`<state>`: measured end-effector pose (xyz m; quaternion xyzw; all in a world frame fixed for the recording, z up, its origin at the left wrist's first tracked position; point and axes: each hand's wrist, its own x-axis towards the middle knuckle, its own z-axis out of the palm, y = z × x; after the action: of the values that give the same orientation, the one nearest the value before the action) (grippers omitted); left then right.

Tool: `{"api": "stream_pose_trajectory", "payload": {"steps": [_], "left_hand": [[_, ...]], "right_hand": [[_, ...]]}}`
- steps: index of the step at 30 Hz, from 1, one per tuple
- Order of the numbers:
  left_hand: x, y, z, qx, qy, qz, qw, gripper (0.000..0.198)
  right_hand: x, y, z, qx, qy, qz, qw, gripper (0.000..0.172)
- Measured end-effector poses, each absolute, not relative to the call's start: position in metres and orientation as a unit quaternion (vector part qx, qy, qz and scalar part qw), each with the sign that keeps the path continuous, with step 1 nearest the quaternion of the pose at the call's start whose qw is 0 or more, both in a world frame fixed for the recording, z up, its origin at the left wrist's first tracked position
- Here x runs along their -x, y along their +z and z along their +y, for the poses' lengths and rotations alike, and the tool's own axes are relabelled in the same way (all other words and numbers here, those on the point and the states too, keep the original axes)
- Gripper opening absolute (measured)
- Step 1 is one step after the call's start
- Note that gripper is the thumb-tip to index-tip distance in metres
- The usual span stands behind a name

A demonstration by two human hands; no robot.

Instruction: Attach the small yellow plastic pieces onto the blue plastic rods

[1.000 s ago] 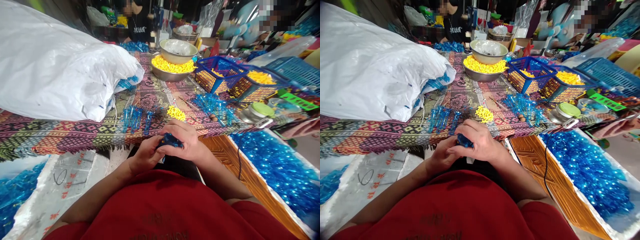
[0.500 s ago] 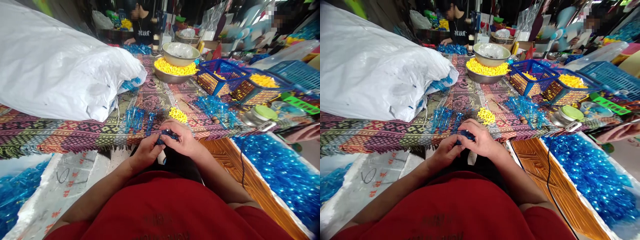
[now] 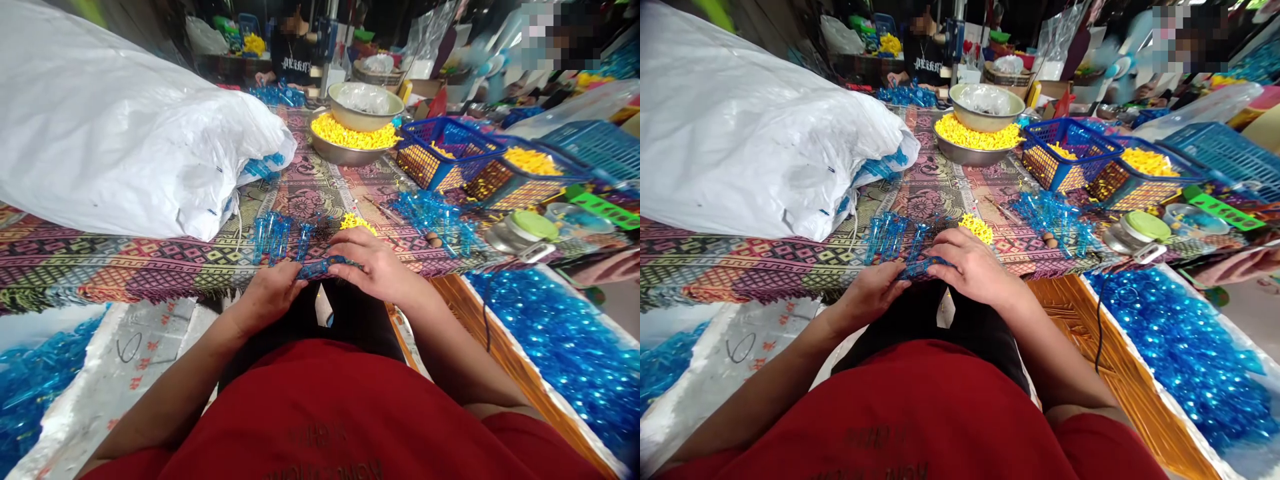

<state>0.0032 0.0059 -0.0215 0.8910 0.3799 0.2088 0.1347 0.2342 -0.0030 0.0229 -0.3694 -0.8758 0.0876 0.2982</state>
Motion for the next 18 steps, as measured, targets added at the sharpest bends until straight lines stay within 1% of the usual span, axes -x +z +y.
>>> {"api": "stream_pose_trajectory", "payload": {"steps": [2, 4, 8, 11, 15, 17, 18], "left_hand": [[-0.004, -0.018, 0.006, -0.898, 0.184, 0.383, 0.116, 0.018], [-0.005, -0.015, 0.005, -0.903, 0.163, 0.383, 0.106, 0.018], [-0.008, -0.009, 0.004, -0.912, 0.13, 0.379, 0.091, 0.017], [-0.01, -0.007, 0.004, -0.915, 0.114, 0.379, 0.082, 0.018], [-0.01, -0.013, 0.009, -0.917, 0.112, 0.373, 0.085, 0.018], [-0.01, -0.018, 0.012, -0.915, 0.133, 0.366, 0.107, 0.014], [-0.01, -0.02, 0.013, -0.906, 0.17, 0.366, 0.13, 0.011]], "right_hand": [[-0.231, 0.027, -0.004, 0.378, 0.042, -0.9, 0.215, 0.034], [-0.227, 0.028, -0.004, 0.382, 0.021, -0.91, 0.161, 0.036], [-0.222, 0.028, -0.006, 0.392, -0.007, -0.912, 0.123, 0.034], [-0.217, 0.027, -0.008, 0.404, -0.062, -0.909, 0.08, 0.031], [-0.215, 0.011, -0.009, 0.367, -0.106, -0.922, 0.061, 0.03], [-0.217, 0.0, -0.008, 0.355, -0.113, -0.925, 0.077, 0.03], [-0.218, -0.005, -0.008, 0.358, -0.113, -0.922, 0.099, 0.029]]}}
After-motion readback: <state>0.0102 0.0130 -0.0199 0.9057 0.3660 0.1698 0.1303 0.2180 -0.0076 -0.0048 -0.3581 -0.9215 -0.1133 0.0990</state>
